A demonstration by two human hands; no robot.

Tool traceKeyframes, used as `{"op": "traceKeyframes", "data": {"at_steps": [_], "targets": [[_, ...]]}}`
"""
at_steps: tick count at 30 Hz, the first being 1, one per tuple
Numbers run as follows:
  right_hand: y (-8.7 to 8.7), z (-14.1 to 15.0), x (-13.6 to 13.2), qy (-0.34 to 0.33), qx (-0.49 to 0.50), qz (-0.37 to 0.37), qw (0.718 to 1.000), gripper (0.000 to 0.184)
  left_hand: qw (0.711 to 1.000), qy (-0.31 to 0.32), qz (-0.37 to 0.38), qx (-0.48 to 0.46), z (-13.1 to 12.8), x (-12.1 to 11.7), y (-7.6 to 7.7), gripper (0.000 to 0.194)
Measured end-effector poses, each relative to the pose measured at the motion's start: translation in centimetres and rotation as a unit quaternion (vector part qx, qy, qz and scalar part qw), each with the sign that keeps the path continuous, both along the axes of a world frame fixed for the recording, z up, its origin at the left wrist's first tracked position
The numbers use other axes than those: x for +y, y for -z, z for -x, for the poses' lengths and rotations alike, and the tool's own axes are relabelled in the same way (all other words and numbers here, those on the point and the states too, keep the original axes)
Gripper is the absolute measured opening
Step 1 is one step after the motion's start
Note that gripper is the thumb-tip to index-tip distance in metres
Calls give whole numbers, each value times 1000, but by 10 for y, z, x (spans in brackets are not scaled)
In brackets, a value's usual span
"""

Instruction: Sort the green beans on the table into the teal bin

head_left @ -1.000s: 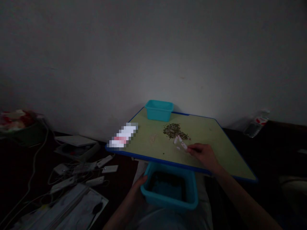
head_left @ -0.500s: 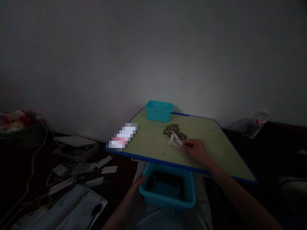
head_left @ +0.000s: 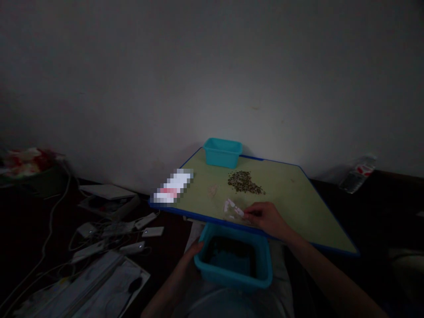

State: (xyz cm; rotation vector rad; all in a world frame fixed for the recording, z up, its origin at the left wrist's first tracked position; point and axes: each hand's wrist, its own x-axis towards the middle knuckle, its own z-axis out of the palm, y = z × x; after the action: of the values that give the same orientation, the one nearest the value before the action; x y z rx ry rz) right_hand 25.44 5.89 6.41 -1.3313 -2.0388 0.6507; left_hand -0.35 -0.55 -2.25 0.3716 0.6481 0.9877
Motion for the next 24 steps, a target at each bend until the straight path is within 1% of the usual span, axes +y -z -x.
{"op": "traceKeyframes", "data": {"at_steps": [3, 4, 5, 6, 7, 9, 12, 14, 16, 19, 21, 24], "targets": [[0, -3, -2, -5, 8, 3, 1000, 17, 998, -15, -2, 55, -1, 4, 8, 60], [0, -4, -3, -2, 11, 6, 1000, 17, 997, -24, 2, 72, -1, 5, 10, 57], [1, -5, -3, 3, 15, 9, 1000, 17, 997, -27, -11, 77, -1, 5, 11, 54], [2, -7, -4, 7, 17, 13, 1000, 17, 997, -20, -24, 76, -2, 5, 11, 50], [2, -8, -4, 12, 19, 17, 1000, 17, 996, -28, -37, 76, -3, 4, 11, 47], [3, -12, -2, 17, 24, 24, 999, 18, 993, -34, -44, 100, -3, 3, 10, 40], [1, -24, 6, 33, 42, 21, 998, 20, 991, -36, -56, 117, -1, 3, 11, 38], [-3, -37, 18, 71, 59, 8, 996, 24, 990, -26, -68, 122, 2, 4, 11, 32], [-9, -54, 34, 136, 92, -21, 986, 28, 989, -16, -80, 126, 4, 5, 10, 24], [-12, -82, 59, 197, 113, -51, 973, 32, 987, -3, -93, 133, 7, 4, 8, 19], [-9, -97, 71, 233, 118, -69, 963, 33, 984, 8, -104, 148, 7, 3, 5, 18], [4, -110, 80, 269, 125, -79, 952, 33, 979, 7, -117, 167, 5, 1, -2, 18]]}}
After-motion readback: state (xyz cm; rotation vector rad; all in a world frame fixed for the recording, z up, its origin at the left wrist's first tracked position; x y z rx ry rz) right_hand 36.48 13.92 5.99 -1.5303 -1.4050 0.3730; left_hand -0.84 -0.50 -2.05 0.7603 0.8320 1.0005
